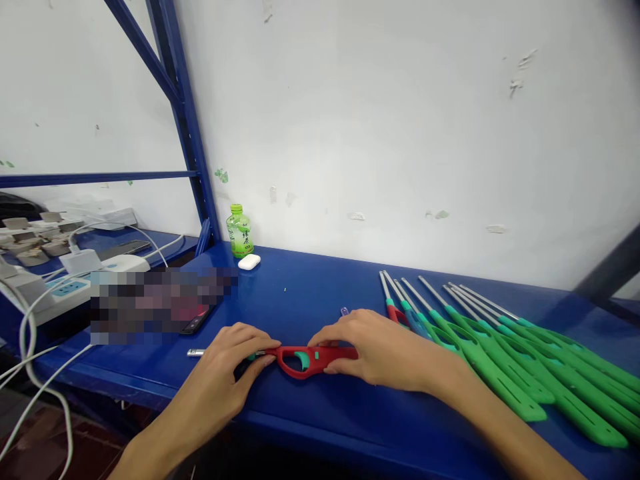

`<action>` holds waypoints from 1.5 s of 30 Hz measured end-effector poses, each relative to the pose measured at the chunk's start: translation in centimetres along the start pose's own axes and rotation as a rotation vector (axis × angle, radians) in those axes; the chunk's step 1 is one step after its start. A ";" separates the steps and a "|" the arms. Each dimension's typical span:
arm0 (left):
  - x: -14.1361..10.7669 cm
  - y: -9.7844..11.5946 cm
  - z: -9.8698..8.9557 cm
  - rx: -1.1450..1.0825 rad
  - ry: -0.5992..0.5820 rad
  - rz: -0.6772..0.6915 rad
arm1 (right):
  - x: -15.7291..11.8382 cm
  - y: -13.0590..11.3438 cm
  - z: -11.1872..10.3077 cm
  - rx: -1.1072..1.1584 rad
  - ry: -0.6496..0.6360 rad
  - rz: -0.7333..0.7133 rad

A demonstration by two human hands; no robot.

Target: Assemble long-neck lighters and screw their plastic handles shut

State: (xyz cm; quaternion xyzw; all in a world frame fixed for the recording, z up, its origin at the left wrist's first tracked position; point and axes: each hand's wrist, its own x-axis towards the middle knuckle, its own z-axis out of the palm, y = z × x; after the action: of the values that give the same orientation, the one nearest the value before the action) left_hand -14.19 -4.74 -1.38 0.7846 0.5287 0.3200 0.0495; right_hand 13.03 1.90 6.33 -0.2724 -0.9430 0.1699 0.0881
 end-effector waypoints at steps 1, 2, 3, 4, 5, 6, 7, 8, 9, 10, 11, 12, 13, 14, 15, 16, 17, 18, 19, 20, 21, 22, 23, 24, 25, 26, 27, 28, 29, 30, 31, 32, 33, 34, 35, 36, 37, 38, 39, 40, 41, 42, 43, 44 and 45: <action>0.0 0.0 0.0 -0.006 -0.005 -0.003 | 0.0 0.0 0.1 0.004 0.002 -0.009; 0.0 -0.1 0.0 -0.013 -0.008 -0.003 | 0.0 0.1 0.2 0.007 0.001 -0.016; -0.1 -0.1 -0.1 -0.020 -0.009 -0.002 | 0.0 0.1 0.2 0.010 0.001 -0.018; -0.1 -0.1 -0.1 -0.027 -0.009 0.000 | 0.1 0.2 0.3 0.014 0.000 -0.017; -0.1 -0.1 -0.1 -0.034 -0.007 0.002 | 0.1 0.2 0.3 0.015 0.000 -0.015; 0.0 0.0 -0.1 -0.038 -0.005 0.004 | 0.1 0.2 0.3 0.012 -0.002 -0.011; 0.0 -0.1 -0.1 -0.041 -0.003 0.005 | 0.1 0.2 0.4 0.006 -0.010 -0.006; 0.0 -0.1 0.0 -0.040 -0.003 0.006 | 0.2 0.2 0.4 -0.002 -0.023 -0.001; 0.1 -0.1 0.0 -0.038 0.000 0.010 | 0.3 0.3 0.4 -0.008 -0.038 0.004; 0.1 -0.1 0.0 -0.033 0.005 0.015 | 0.3 0.3 0.5 -0.012 -0.053 0.008; 0.1 -0.2 0.0 -0.027 0.010 0.022 | 0.4 0.3 0.6 -0.013 -0.063 0.009; 0.1 -0.2 0.1 -0.019 0.014 0.032 | 0.4 0.3 0.7 -0.014 -0.067 0.003; 0.2 -0.2 0.1 -0.009 0.018 0.043 | 0.4 0.3 0.9 -0.020 -0.063 -0.008; 0.2 -0.2 0.1 0.002 0.019 0.054 | 0.4 0.3 1.2 -0.034 -0.052 -0.020; 0.2 -0.2 0.1 0.013 0.021 0.063 | 0.3 0.1 1.5 -0.058 -0.040 -0.029; 0.2 -0.1 0.2 0.022 0.023 0.071 | 0.1 0.0 1.8 -0.091 -0.028 -0.029; 0.2 -0.1 0.2 0.029 0.024 0.076 | -0.1 -0.3 2.2 -0.133 -0.018 -0.017; 0.2 -0.1 0.2 0.034 0.025 0.076 | -0.3 -0.6 2.6 -0.178 -0.010 0.005; 0.1 -0.1 0.1 0.040 0.021 0.070 | -0.6 -0.9 2.9 -0.213 0.003 0.031; 0.1 -0.1 0.0 0.048 0.013 0.061 | -0.9 -1.1 3.3 -0.230 0.018 0.051; -0.1 -0.3 -0.2 0.064 0.006 0.050 | -1.1 -1.3 3.7 -0.229 0.038 0.069; -0.3 -0.5 -0.4 0.087 0.005 0.037 | -1.4 -1.4 4.1 -0.223 0.064 0.082; -0.5 -0.8 -0.7 0.119 0.014 0.023 | -1.6 -1.3 4.5 -0.219 0.095 0.091; -0.8 -1.2 -1.1 0.156 0.034 0.012 | -1.8 -1.2 4.9 -0.225 0.126 0.094; -1.0 -1.7 -1.4 0.192 0.056 0.004 | -1.9 -1.0 5.3 -0.243 0.158 0.092; -1.3 -2.1 -1.7 0.221 0.071 -0.002 | -2.0 -0.8 5.6 -0.268 0.179 0.082; -1.5 -2.5 -2.0 0.236 0.077 -0.003 | -2.1 -0.6 5.9 -0.295 0.188 0.071; -1.6 -2.8 -2.1 0.235 0.065 -0.001 | -2.2 -0.4 6.2 -0.326 0.189 0.060; -1.6 -3.0 -2.2 0.224 0.051 0.003 | -2.3 -0.2 6.5 -0.357 0.182 0.047; -1.6 -3.0 -2.2 0.205 0.031 0.007 | -2.3 -0.2 6.7 -0.387 0.175 0.035; -1.5 -2.9 -2.0 0.186 0.012 0.015 | -2.4 -0.2 7.0 -0.413 0.174 0.021; -1.4 -2.6 -1.9 0.169 0.004 0.030 | -2.4 -0.3 7.2 -0.434 0.179 0.008; -1.3 -2.3 -1.7 0.159 0.001 0.048 | -2.5 -0.4 7.4 -0.450 0.192 -0.004; -1.1 -1.9 -1.5 0.156 0.005 0.070 | -2.6 -0.5 7.5 -0.462 0.217 -0.013; -1.0 -1.5 -1.3 0.157 0.011 0.093 | -2.8 -0.7 7.6 -0.468 0.250 -0.018; -1.0 -1.2 -1.2 0.161 0.024 0.115 | -3.0 -0.9 7.7 -0.470 0.285 -0.017; -1.0 -0.8 -1.1 0.167 0.038 0.127 | -3.1 -1.0 7.7 -0.464 0.315 -0.014; -1.1 -0.6 -1.1 0.172 0.051 0.130 | -3.3 -1.2 7.7 -0.450 0.334 -0.006; -1.2 -0.4 -1.2 0.176 0.063 0.129 | -3.5 -1.3 7.6 -0.430 0.341 0.004; -1.4 -0.3 -1.2 0.178 0.072 0.129 | -3.7 -1.3 7.5 -0.404 0.334 0.014; -1.5 -0.2 -1.3 0.182 0.077 0.132 | -3.8 -1.4 7.3 -0.374 0.317 0.030; -1.6 -0.2 -1.4 0.189 0.076 0.139 | -3.9 -1.4 7.2 -0.338 0.301 0.044; -1.7 -0.1 -1.5 0.196 0.076 0.154 | -4.0 -1.5 7.1 -0.294 0.282 0.054; -1.8 -0.1 -1.6 0.202 0.075 0.175 | -4.1 -1.5 7.0 -0.248 0.267 0.056; -1.9 -0.1 -1.7 0.204 0.075 0.201 | -4.2 -1.6 6.9 -0.202 0.254 0.047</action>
State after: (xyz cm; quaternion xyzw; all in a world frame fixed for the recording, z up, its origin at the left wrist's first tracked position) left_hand -15.64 -6.74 -0.91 0.8220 0.4788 0.2969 -0.0827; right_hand 13.97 -3.52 0.18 -0.3211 -0.9299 0.0406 0.1750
